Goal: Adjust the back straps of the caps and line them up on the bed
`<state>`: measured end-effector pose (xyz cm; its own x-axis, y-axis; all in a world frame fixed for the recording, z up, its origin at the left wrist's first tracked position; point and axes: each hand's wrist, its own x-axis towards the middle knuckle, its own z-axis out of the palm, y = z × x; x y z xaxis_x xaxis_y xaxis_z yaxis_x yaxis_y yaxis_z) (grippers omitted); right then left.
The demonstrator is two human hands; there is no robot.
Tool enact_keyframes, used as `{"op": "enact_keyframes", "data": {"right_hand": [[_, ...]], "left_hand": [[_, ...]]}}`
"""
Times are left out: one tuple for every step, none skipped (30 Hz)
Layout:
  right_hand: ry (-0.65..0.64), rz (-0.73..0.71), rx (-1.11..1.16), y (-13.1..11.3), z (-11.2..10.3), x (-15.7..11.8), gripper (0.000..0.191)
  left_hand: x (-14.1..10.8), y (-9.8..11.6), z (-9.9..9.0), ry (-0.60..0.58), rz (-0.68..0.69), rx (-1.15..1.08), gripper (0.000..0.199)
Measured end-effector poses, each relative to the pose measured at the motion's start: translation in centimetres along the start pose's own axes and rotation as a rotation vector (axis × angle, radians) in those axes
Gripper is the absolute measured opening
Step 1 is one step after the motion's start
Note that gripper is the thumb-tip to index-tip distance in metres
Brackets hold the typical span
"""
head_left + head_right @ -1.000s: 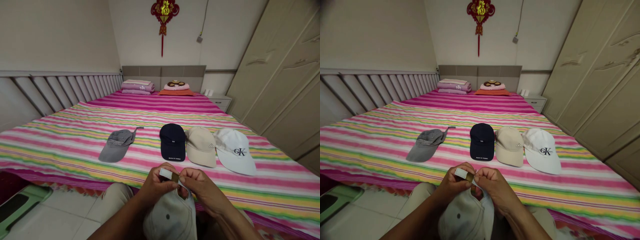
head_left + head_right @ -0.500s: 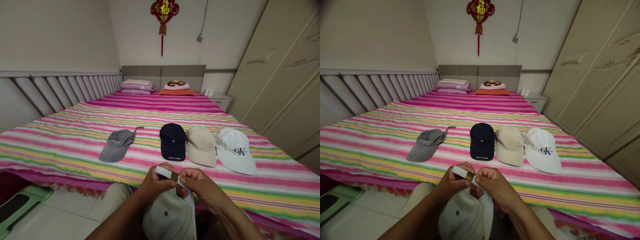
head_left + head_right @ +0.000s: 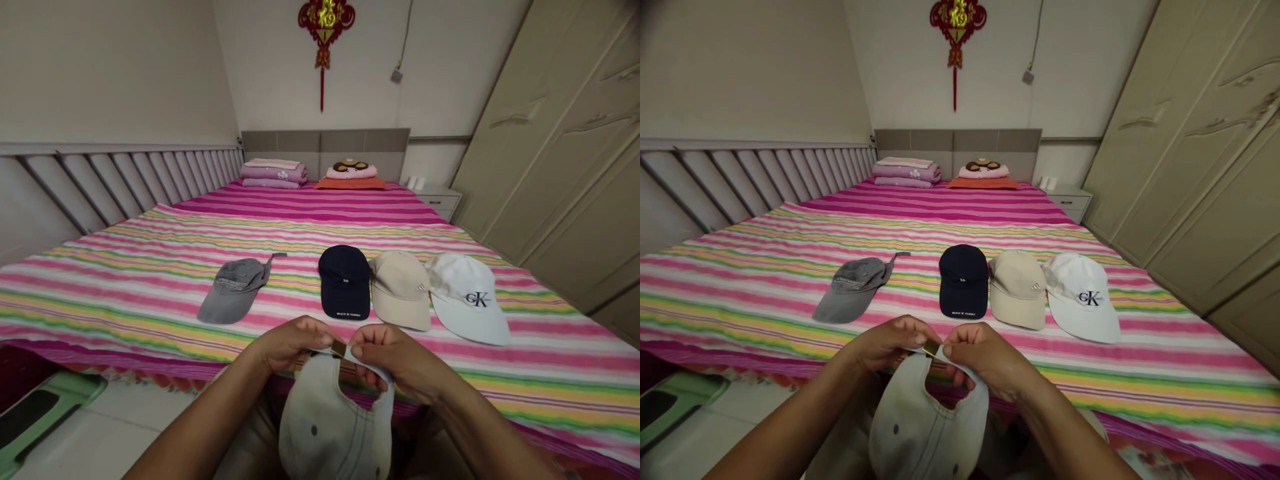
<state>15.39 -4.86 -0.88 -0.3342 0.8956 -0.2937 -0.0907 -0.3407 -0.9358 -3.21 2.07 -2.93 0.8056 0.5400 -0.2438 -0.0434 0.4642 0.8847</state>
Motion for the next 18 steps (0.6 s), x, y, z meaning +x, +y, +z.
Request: {"op": "enact_keyframes", "data": {"right_hand": [[-0.027,0.000,0.028,-0.1,-0.2,0.1,0.026],[-0.043,-0.007,0.046,-0.1,-0.5,0.3,0.027],[-0.054,-0.019,0.047,0.0,-0.9,0.4,0.028],[-0.067,-0.032,0.033,0.2,-1.2,0.6,0.030],[-0.088,-0.038,0.020,0.5,-1.5,0.7,0.032],[-0.124,-0.033,0.014,1.0,-1.8,0.9,0.033],[-0.170,-0.020,0.024,1.5,-2.0,1.0,0.035],[-0.208,-0.008,0.048,2.0,-2.2,1.1,0.036],[-0.225,0.002,0.077,2.5,-2.4,1.2,0.035],[-0.222,0.005,0.102,2.9,-2.5,1.3,0.034],[-0.207,-0.002,0.120,3.2,-2.6,1.3,0.033],[-0.189,-0.012,0.134,3.4,-2.6,1.3,0.031],[-0.173,-0.022,0.151,3.4,-2.6,1.3,0.030],[-0.161,-0.029,0.169,3.4,-2.5,1.3,0.029],[-0.153,-0.034,0.186,3.4,-2.5,1.3,0.029],[-0.149,-0.039,0.198,3.3,-2.4,1.2,0.029],[-0.141,-0.043,0.203,3.2,-2.3,1.2,0.029],[-0.130,-0.046,0.203,3.1,-2.2,1.1,0.030]], "left_hand": [[0.0,0.2,-0.2,-0.002,-0.029,-0.002,0.032],[0.0,0.3,-0.3,-0.003,-0.042,-0.013,0.030],[0.0,0.3,-0.5,0.003,-0.038,-0.029,0.029],[0.0,0.2,-0.7,0.010,-0.027,-0.046,0.028],[-0.1,0.1,-0.8,0.016,-0.016,-0.059,0.028],[-0.2,0.0,-1.0,0.020,-0.009,-0.068,0.027],[-0.2,-0.1,-1.1,0.025,-0.005,-0.073,0.027],[-0.3,-0.2,-1.2,0.035,-0.003,-0.074,0.026],[-0.3,-0.2,-1.2,0.050,-0.002,-0.072,0.026],[-0.4,-0.2,-1.2,0.067,-0.003,-0.068,0.025],[-0.3,-0.2,-1.1,0.085,-0.003,-0.063,0.025],[-0.3,-0.2,-1.1,0.102,-0.006,-0.058,0.026],[-0.2,-0.2,-1.1,0.118,-0.009,-0.050,0.026],[-0.2,-0.1,-1.0,0.132,-0.011,-0.043,0.025],[-0.1,-0.1,-1.0,0.142,-0.013,-0.035,0.025],[-0.1,-0.1,-1.1,0.148,-0.016,-0.029,0.026],[-0.1,-0.1,-1.1,0.146,-0.021,-0.023,0.027],[-0.1,-0.2,-1.1,0.136,-0.027,-0.016,0.028]]}}
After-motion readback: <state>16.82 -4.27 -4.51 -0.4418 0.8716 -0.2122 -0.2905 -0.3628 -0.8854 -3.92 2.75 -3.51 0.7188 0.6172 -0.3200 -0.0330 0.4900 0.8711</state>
